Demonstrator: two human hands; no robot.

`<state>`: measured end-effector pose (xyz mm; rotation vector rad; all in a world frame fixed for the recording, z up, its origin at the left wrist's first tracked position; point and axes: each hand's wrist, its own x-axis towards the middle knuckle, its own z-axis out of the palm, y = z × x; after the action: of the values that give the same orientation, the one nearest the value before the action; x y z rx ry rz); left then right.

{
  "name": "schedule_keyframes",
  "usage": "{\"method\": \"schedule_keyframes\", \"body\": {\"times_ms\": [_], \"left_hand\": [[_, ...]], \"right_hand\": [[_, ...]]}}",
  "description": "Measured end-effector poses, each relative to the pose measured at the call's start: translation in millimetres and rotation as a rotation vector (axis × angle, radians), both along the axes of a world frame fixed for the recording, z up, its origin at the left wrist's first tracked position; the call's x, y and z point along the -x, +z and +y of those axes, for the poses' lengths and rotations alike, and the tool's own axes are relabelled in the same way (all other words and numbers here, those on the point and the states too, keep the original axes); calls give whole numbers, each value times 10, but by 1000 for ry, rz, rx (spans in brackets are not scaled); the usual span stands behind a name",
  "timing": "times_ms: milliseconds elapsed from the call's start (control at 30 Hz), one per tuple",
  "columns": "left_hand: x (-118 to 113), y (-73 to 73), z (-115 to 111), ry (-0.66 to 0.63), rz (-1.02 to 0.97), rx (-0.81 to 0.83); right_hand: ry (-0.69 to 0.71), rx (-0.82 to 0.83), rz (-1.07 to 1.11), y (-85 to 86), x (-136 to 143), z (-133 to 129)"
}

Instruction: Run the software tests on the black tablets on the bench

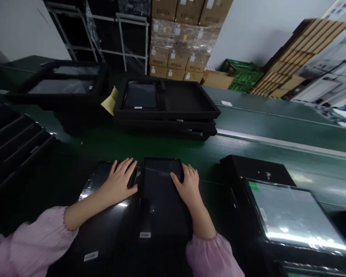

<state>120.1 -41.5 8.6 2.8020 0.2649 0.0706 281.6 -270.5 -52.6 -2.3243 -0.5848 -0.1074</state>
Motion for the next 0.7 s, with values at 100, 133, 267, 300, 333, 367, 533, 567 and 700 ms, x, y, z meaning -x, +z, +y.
{"method": "schedule_keyframes", "body": {"times_ms": [100, 133, 267, 300, 333, 367, 533, 567, 700], "left_hand": [[-86, -22, 124, 14, -3, -26], [-102, -20, 174, 27, 0, -33], [-186, -15, 310, 91, 11, -47], [-206, -13, 321, 100, 9, -45], [-223, -9, 325, 106, 6, -40], [-234, -4, 324, 110, 3, -35], [-238, 34, 297, 121, -6, -14], [-237, 38, 293, 121, -7, -12], [-249, 40, 277, 128, -9, -10]], "right_hand": [[10, -14, -37, 6, 24, -62], [7, -19, -46, 16, 34, -75], [-20, -40, -71, 63, 66, -73], [-30, -44, -75, 76, 77, -67], [-42, -49, -80, 90, 89, -62], [-56, -57, -82, 104, 102, -59], [-100, -88, -87, 161, 142, -60], [-106, -82, -86, 167, 140, -64], [-127, -52, -25, 187, 125, -80]]}}
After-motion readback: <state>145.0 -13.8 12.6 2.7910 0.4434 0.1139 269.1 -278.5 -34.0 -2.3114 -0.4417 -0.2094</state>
